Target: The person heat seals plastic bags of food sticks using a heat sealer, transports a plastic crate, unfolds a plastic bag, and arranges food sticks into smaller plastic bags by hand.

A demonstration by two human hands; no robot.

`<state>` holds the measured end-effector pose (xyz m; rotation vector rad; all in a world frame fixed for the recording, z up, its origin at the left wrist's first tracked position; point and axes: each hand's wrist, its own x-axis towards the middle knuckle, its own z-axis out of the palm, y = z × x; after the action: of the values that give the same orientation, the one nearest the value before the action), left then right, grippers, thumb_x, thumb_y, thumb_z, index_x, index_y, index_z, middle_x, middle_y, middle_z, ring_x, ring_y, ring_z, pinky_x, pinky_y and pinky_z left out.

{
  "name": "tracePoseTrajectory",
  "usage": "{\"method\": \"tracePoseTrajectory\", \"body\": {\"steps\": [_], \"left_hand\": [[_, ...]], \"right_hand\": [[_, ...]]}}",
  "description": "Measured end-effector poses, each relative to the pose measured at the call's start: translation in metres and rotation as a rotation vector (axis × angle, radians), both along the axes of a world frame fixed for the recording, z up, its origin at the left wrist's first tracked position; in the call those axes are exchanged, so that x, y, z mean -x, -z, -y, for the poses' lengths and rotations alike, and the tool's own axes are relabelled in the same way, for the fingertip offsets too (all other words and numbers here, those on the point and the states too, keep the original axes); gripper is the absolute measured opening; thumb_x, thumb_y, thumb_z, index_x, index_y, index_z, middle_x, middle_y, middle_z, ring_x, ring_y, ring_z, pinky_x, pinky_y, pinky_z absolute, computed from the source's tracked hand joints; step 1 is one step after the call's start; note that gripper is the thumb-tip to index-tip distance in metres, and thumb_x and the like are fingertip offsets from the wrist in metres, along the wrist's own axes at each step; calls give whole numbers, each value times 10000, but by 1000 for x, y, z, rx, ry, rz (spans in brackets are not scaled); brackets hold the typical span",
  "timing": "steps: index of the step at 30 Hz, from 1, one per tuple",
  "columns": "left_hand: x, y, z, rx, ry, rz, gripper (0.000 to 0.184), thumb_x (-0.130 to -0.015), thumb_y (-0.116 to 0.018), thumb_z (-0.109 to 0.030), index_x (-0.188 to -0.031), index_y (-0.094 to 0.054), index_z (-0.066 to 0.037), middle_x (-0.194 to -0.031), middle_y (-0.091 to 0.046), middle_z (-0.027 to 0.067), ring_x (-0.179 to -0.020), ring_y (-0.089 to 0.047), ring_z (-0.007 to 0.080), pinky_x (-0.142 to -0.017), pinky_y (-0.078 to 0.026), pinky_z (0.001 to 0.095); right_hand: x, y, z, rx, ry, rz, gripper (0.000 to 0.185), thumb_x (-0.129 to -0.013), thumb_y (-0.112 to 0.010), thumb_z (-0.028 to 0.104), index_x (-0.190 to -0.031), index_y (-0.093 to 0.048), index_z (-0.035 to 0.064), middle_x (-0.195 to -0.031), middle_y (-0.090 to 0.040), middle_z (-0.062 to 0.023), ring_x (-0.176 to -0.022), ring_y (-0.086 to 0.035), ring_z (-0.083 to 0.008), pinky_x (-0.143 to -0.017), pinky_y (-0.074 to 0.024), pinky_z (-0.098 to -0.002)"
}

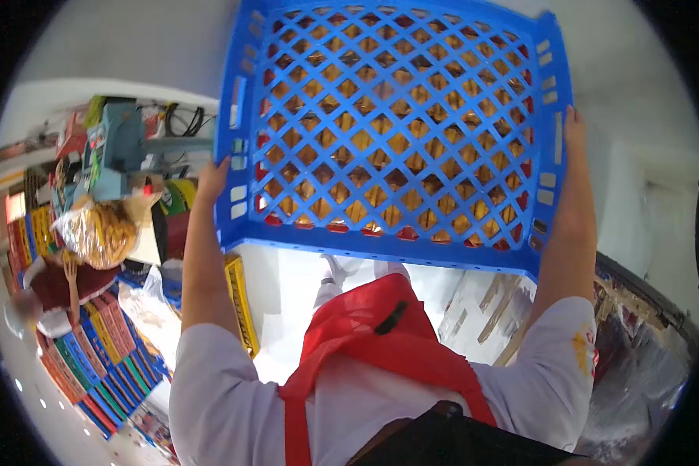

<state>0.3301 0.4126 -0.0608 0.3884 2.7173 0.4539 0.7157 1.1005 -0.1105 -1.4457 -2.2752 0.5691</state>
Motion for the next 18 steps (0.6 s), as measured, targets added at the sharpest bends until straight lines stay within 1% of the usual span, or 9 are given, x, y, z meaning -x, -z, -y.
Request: {"method": "tracePoseTrajectory", "body": {"steps": [2, 4, 5, 7, 9, 10, 13, 15, 18], "left_hand": [[-5, -7, -11, 54, -39, 37, 448, -801, -447, -400, -991, -547, -7, -910, -567, 242, -905, -523, 386, -761, -404, 419], [-13, -19, -25, 82, -92, 64, 420, -797, -451, -369, -1028, -537, -29, -961, -562, 219, -935, -519, 363, -790, -399, 419], [-2, 6, -13, -3, -83, 57, 401, -800, -447, -362, -1008, -549, -35, -974, -559, 213, -936, -518, 360, -798, -398, 424], [-19, -19, -29, 103, -189, 6, 414, -791, -483, -319, -1115, -470, -63, -952, -562, 211, -912, -535, 351, -791, -410, 420], [-29, -8, -29, 224, -147, -363, 462, -743, -565, -304, -1130, -418, -100, -1092, -464, 182, -1002, -461, 344, -795, -404, 431], [-44, -16, -32, 75, -64, -502, 435, -730, -586, -284, -1092, -457, -79, -1097, -459, 184, -1022, -442, 347, -818, -392, 428], [-103, -57, -9, -280, 247, -670, 269, -733, -591, -250, -901, -579, -40, -1066, -477, 176, -1032, -429, 338, -839, -377, 419], [-155, -62, 39, -298, 295, -564, 223, -743, -579, -240, -732, -602, -19, -1054, -490, 166, -1036, -426, 334, -853, -356, 423], [-245, -24, 158, -128, 121, -370, 156, -721, -572, -187, -789, -599, -48, -1062, -492, 130, -1065, -391, 326, -883, -316, 432]], "right_hand": [[10, -54, 54, -206, 52, 314, 534, -822, -378, 456, -1106, -499, 20, -1031, -527, -220, -944, -511, -355, -781, -401, -434], [17, -78, 97, -129, -45, 31, 548, -813, -428, 449, -1125, -477, 1, -1056, -508, -232, -989, -483, -363, -843, -369, -423], [15, -67, 109, -247, -99, -108, 541, -819, -429, 433, -1107, -486, -22, -1072, -495, -247, -1019, -462, -372, -883, -345, -405], [12, -82, 173, -385, -423, -80, 393, -856, -426, 277, -1019, -531, -65, -1026, -521, -255, -957, -499, -351, -823, -377, -392], [6, -83, 234, -34, -517, 42, 348, -865, -407, 222, -949, -534, -90, -934, -538, -260, -888, -508, -364, -785, -379, -403], [-2, -64, 264, -371, -563, 0, 389, -876, -385, 262, -910, -537, -95, -866, -550, -243, -829, -524, -346, -760, -394, -379], [-23, -43, 330, -105, -424, -99, 455, -881, -332, 332, -929, -564, -56, -909, -550, -226, -864, -491, -366, -788, -359, -415], [-23, -48, 362, 391, -387, -94, 479, -882, -339, 360, -1003, -509, -71, -954, -540, -216, -924, -509, -299, -796, -389, -365], [8, -61, 391, 365, -551, 116, 427, -861, -415, 317, -1071, -480, -48, -1004, -523, -202, -927, -511, -291, -811, -389, -358]]}}
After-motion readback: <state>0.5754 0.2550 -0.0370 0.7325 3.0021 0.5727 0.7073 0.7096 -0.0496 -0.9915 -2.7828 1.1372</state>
